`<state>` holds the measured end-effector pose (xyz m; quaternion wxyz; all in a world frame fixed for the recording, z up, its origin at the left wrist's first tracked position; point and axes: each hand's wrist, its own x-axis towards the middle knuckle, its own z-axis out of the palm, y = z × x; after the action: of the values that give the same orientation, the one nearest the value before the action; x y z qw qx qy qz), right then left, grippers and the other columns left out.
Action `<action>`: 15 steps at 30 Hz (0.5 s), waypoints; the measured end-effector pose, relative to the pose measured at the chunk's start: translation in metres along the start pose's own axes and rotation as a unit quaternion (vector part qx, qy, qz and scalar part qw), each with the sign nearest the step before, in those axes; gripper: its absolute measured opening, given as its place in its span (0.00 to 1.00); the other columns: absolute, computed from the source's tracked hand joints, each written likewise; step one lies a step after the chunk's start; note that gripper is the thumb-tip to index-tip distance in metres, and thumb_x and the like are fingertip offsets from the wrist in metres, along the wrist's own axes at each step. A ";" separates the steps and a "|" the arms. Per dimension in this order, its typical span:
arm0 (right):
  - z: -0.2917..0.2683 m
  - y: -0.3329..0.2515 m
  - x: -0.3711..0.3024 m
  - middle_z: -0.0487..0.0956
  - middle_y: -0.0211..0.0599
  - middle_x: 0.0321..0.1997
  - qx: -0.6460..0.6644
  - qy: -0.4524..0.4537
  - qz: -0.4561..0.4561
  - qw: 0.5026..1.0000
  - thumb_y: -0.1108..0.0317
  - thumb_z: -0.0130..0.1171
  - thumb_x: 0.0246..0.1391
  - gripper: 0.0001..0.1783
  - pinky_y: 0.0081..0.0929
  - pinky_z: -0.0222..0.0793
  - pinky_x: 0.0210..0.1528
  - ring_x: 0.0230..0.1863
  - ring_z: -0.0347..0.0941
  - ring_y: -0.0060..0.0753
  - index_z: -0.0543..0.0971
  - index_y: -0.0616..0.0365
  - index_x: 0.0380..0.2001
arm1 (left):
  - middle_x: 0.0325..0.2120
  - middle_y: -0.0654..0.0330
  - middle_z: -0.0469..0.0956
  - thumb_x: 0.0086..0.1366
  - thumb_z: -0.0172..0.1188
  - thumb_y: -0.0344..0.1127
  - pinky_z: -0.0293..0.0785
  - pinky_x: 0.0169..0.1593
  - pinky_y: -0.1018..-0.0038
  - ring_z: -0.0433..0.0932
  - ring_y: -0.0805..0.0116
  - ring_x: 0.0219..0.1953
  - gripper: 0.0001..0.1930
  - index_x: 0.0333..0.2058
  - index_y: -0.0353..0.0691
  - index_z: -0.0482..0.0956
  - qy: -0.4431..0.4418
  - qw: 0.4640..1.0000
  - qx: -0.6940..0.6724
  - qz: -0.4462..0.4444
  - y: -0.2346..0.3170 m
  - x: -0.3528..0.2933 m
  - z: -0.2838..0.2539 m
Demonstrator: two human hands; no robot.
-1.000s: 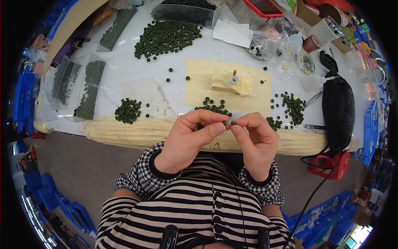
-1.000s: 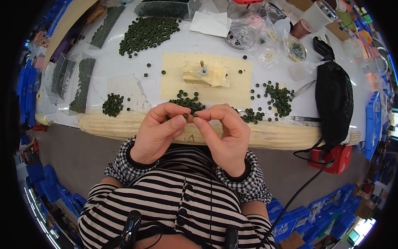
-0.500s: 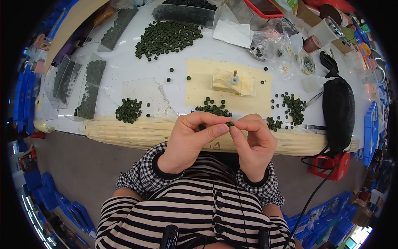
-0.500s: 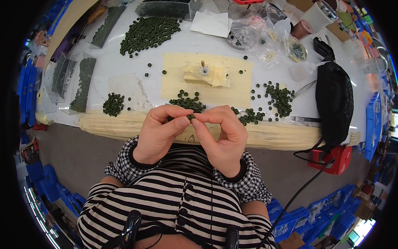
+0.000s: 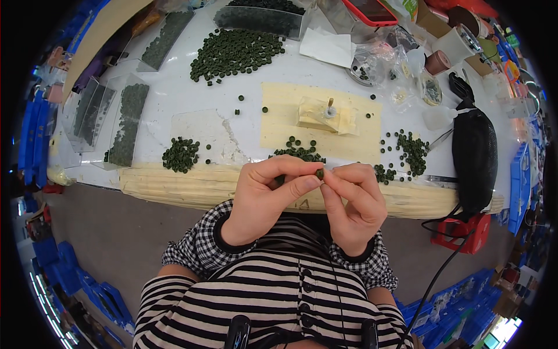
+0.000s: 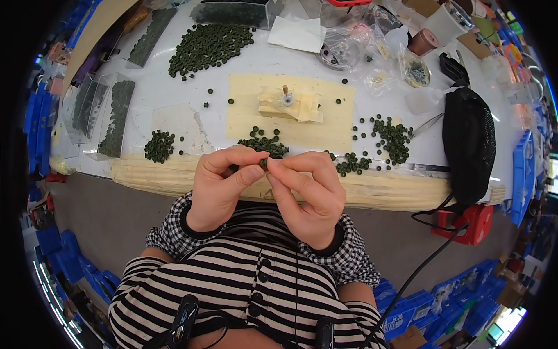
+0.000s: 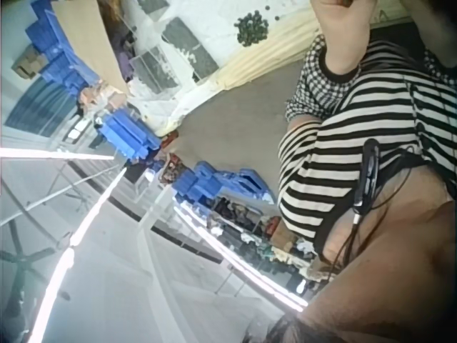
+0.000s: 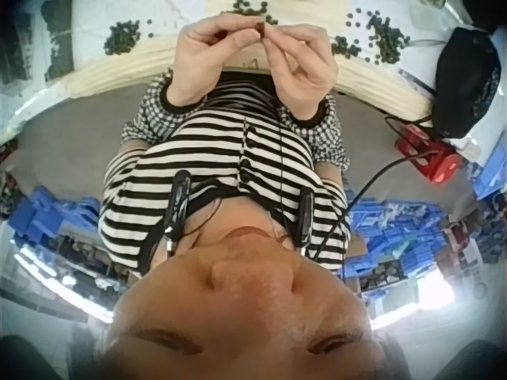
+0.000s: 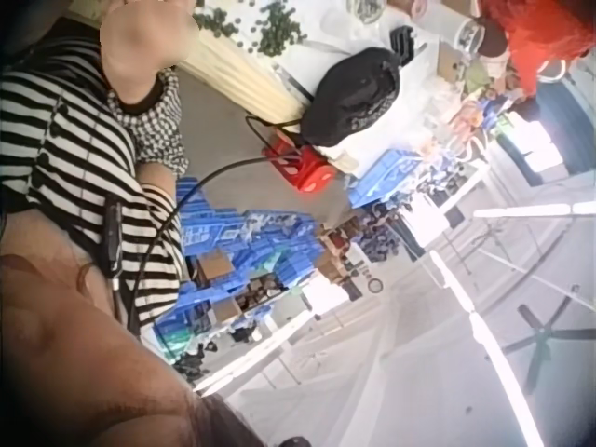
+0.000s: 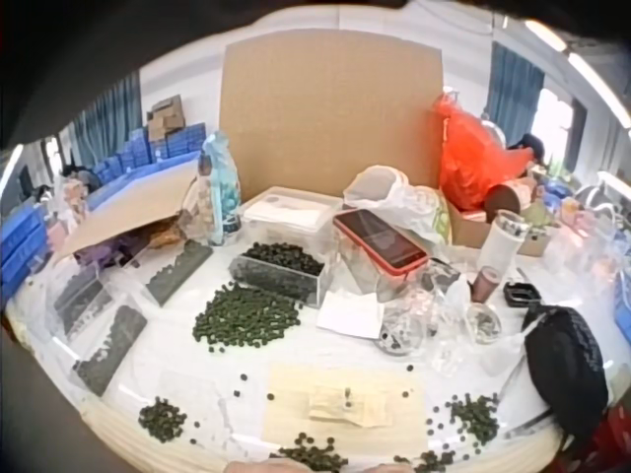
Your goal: Assembling small green plastic components onto a white base on a production workbench.
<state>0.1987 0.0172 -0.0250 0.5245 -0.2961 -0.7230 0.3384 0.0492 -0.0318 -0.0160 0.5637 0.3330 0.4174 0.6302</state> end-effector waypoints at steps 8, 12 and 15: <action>-0.006 0.000 0.006 0.79 0.34 0.33 -0.064 -0.045 -0.074 0.994 0.83 0.67 0.37 0.18 0.24 0.68 0.33 0.32 0.73 0.32 0.84 0.58 0.36 | 0.30 0.65 0.80 0.59 0.62 0.23 0.64 0.31 0.87 0.68 0.85 0.27 0.08 0.39 0.33 0.82 0.008 0.997 0.068 -0.027 0.006 0.000 -0.003; -0.012 0.001 0.007 0.79 0.33 0.32 -0.085 -0.072 -0.121 0.986 0.82 0.68 0.36 0.18 0.23 0.68 0.33 0.31 0.73 0.32 0.84 0.58 0.36 | 0.27 0.66 0.78 0.58 0.63 0.22 0.63 0.28 0.86 0.68 0.85 0.25 0.08 0.38 0.34 0.82 -0.032 0.988 0.150 -0.003 0.010 0.001 -0.009; -0.014 0.003 0.007 0.78 0.33 0.31 -0.011 -0.085 -0.077 0.993 0.83 0.68 0.36 0.19 0.23 0.67 0.32 0.30 0.73 0.31 0.84 0.58 0.37 | 0.26 0.65 0.78 0.57 0.62 0.21 0.60 0.26 0.86 0.66 0.85 0.23 0.09 0.38 0.34 0.83 -0.026 0.948 0.270 0.166 0.014 -0.001 -0.001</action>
<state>0.2103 0.0265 -0.0204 0.4825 -0.2151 -0.7892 0.3132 0.0425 -0.0331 -0.0038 0.3502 0.5536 0.4961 0.5699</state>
